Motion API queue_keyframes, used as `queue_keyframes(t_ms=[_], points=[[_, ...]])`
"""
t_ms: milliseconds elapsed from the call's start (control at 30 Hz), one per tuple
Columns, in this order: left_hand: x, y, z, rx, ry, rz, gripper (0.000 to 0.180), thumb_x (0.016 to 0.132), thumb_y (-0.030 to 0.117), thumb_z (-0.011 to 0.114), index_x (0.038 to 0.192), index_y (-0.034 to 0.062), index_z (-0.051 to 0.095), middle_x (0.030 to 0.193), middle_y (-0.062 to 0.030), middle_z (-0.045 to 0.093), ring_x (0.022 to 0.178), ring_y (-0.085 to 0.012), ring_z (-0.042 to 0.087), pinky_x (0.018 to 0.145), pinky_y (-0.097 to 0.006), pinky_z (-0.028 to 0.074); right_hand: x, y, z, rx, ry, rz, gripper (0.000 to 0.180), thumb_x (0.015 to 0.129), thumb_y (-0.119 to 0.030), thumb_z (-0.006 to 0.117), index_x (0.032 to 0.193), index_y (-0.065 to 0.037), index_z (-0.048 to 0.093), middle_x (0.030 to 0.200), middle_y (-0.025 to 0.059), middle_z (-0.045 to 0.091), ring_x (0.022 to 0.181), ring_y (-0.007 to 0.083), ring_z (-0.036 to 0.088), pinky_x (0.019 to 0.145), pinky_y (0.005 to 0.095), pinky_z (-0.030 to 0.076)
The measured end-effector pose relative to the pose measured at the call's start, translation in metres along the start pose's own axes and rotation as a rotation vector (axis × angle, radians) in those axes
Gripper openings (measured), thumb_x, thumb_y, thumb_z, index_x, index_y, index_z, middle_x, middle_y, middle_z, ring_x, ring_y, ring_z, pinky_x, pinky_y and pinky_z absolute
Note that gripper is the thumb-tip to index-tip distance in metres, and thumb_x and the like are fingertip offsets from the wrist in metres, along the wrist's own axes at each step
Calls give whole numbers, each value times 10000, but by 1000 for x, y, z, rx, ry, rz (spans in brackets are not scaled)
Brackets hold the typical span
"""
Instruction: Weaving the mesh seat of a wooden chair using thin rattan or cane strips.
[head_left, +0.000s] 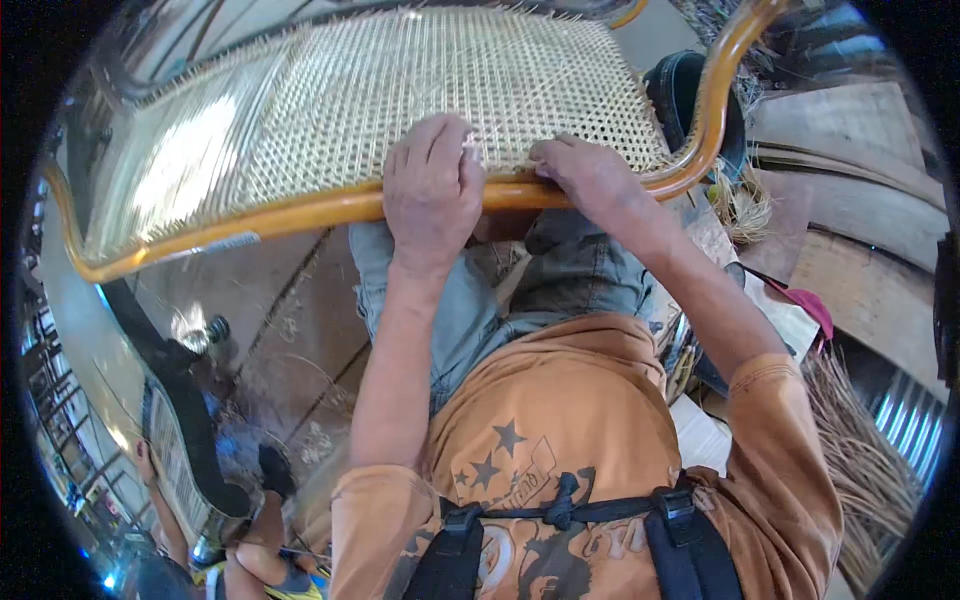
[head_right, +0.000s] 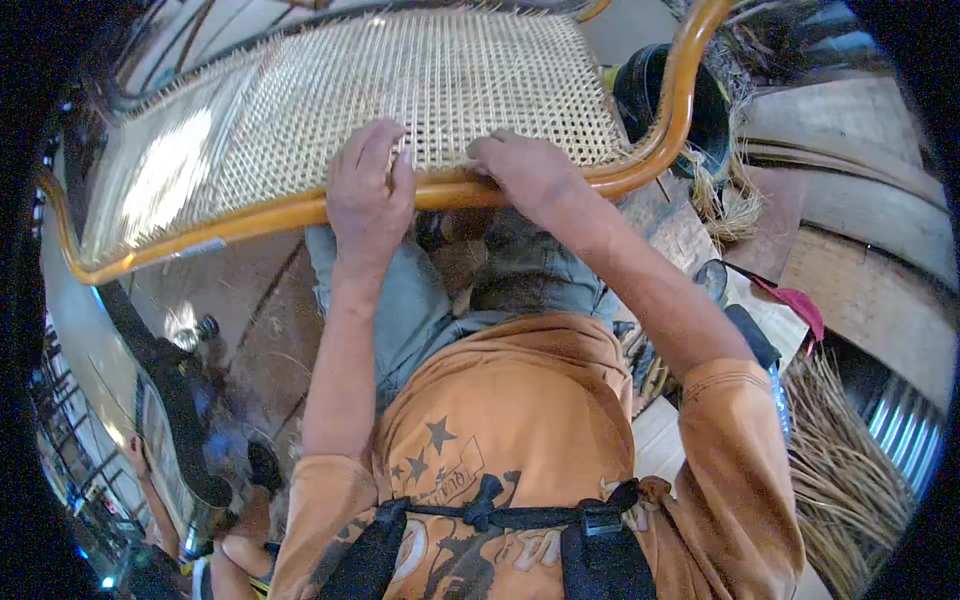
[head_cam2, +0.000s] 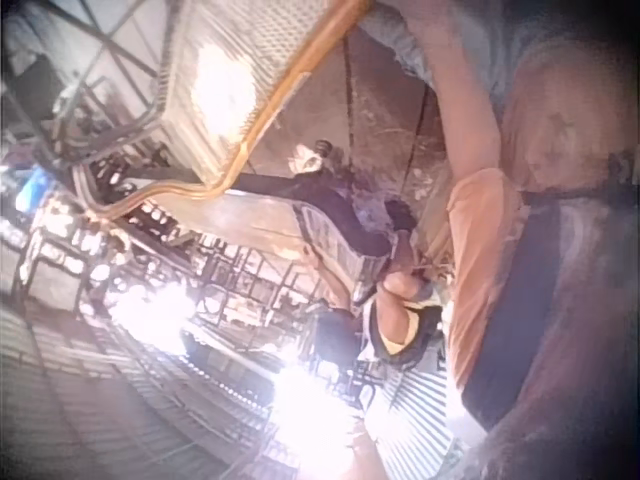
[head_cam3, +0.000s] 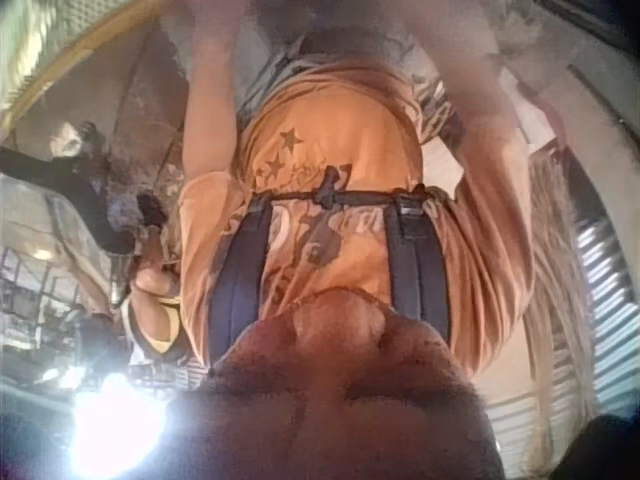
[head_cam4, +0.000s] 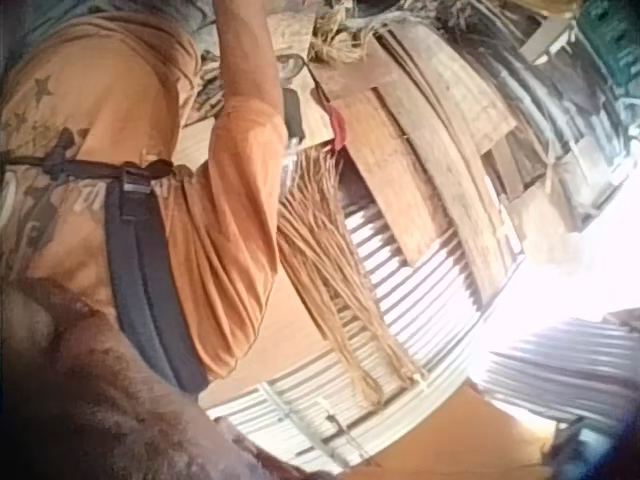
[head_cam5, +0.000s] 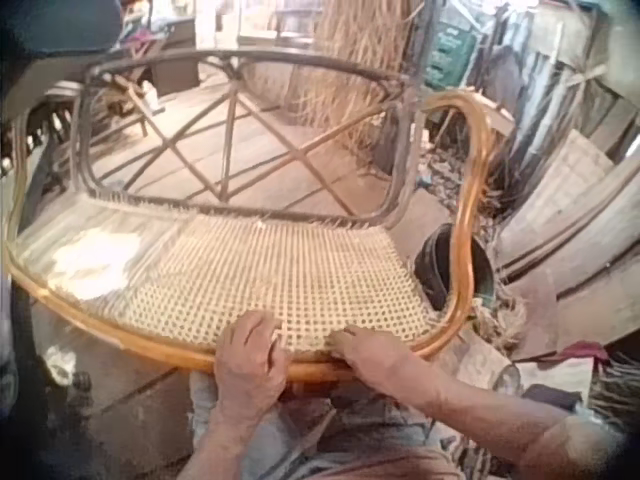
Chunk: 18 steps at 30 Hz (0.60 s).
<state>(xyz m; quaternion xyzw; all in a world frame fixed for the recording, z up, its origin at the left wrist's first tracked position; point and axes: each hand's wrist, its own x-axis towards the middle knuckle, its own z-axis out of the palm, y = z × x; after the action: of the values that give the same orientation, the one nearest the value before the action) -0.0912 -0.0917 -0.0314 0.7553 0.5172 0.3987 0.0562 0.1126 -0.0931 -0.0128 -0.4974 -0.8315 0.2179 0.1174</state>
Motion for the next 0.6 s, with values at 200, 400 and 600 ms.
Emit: queue_keyframes(t_ms=[200,400,600], points=[[-4,-3,-9,-34,-78,60,222,767,35,589,989,42,602,1052,-110,592,1001,-282,559,873,-385,420,-77,16,-47,487,676,561,177,885,-97,525,1033,-17,577,850,38,593,708,111,543,646,229,446],[-3,36,-6,70,-145,168,223,765,59,609,988,48,609,1015,-109,590,963,-262,569,840,-378,428,-183,33,12,643,656,860,166,902,-126,532,1006,-15,597,772,15,583,620,67,514,578,205,420],[-25,88,0,78,-544,72,380,790,165,614,1149,63,540,827,-90,624,733,-263,619,651,-388,490,-191,23,54,446,570,726,141,895,-97,538,992,-11,591,818,25,592,723,91,530,668,226,437]])
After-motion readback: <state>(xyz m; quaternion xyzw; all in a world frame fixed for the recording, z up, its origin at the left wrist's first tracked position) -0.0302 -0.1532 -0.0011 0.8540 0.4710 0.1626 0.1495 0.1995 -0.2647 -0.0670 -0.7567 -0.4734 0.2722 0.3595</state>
